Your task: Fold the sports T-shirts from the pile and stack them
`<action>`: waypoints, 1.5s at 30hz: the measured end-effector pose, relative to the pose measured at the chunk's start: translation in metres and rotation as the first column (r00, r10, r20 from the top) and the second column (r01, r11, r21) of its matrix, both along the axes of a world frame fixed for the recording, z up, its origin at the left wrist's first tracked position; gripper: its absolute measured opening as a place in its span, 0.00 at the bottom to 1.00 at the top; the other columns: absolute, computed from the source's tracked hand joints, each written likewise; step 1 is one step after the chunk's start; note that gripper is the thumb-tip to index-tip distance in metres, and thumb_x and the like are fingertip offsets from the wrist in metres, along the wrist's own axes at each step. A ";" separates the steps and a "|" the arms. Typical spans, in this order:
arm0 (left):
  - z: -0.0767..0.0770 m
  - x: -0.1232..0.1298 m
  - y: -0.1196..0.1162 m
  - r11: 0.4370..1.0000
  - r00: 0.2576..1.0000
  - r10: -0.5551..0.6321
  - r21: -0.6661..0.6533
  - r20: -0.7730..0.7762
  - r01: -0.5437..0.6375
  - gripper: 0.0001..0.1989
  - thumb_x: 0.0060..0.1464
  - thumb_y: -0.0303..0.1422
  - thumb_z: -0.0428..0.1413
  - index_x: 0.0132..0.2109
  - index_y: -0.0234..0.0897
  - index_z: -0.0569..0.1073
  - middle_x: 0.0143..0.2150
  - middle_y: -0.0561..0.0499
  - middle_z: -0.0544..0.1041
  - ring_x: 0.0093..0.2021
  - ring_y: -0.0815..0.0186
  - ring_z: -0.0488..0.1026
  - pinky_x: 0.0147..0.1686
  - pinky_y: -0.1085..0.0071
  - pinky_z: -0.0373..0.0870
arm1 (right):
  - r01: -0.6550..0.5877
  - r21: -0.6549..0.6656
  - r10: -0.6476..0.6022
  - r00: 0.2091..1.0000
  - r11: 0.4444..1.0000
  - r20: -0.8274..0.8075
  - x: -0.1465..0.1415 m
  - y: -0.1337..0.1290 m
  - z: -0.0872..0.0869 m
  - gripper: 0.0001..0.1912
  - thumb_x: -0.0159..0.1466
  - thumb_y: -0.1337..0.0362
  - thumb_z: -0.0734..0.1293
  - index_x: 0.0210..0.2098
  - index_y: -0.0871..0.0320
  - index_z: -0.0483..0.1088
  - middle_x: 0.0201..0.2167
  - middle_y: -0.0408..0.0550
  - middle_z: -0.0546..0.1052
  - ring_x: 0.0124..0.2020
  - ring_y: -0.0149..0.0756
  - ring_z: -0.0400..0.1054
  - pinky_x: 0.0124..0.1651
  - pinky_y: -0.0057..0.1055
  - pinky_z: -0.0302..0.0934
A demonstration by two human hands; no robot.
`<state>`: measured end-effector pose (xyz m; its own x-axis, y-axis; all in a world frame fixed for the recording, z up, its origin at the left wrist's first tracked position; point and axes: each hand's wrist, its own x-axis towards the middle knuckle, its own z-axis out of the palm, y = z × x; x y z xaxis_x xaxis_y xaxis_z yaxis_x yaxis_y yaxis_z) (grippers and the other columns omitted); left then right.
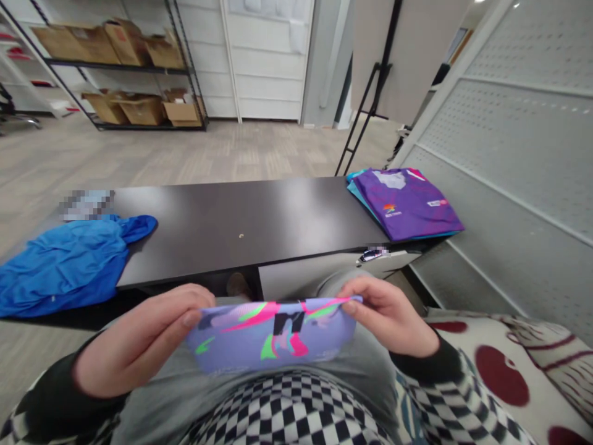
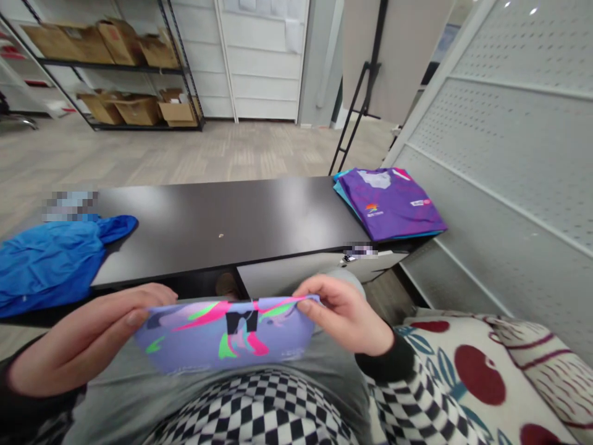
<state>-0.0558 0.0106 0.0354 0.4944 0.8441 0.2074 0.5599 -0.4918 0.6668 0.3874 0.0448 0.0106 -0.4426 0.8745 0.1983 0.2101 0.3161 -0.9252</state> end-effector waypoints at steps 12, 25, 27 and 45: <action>-0.065 0.001 0.207 0.927 0.826 0.371 0.224 -0.423 -0.302 0.19 0.76 0.42 0.44 0.41 0.42 0.75 0.42 0.41 0.82 0.46 0.51 0.79 0.51 0.58 0.75 | 0.174 0.298 -0.306 0.820 0.938 0.484 -0.079 0.211 -0.051 0.11 0.79 0.62 0.64 0.52 0.56 0.79 0.49 0.53 0.86 0.51 0.46 0.78 0.56 0.37 0.67; -0.103 -0.022 0.319 0.882 0.757 0.471 0.219 -0.454 -0.417 0.18 0.69 0.50 0.58 0.43 0.41 0.82 0.46 0.43 0.84 0.48 0.52 0.77 0.51 0.59 0.70 | 0.112 0.314 -0.295 0.717 0.943 0.632 -0.094 0.324 -0.077 0.18 0.81 0.49 0.66 0.59 0.52 0.82 0.53 0.55 0.82 0.56 0.51 0.76 0.61 0.46 0.64; -0.102 -0.025 0.335 0.862 0.740 0.505 0.222 -0.444 -0.455 0.19 0.68 0.51 0.59 0.43 0.41 0.83 0.46 0.43 0.84 0.49 0.52 0.77 0.50 0.59 0.70 | 0.120 0.312 -0.301 0.710 0.943 0.636 -0.096 0.345 -0.076 0.18 0.81 0.48 0.68 0.58 0.52 0.82 0.53 0.55 0.82 0.56 0.51 0.75 0.62 0.48 0.63; -0.084 0.000 0.417 0.748 0.788 0.598 0.458 -0.149 -0.481 0.20 0.72 0.40 0.56 0.64 0.38 0.80 0.64 0.39 0.81 0.70 0.45 0.73 0.73 0.45 0.62 | 0.213 0.440 -0.432 0.756 0.873 0.492 -0.110 0.460 -0.095 0.25 0.82 0.49 0.62 0.68 0.58 0.74 0.55 0.60 0.82 0.58 0.58 0.72 0.66 0.54 0.61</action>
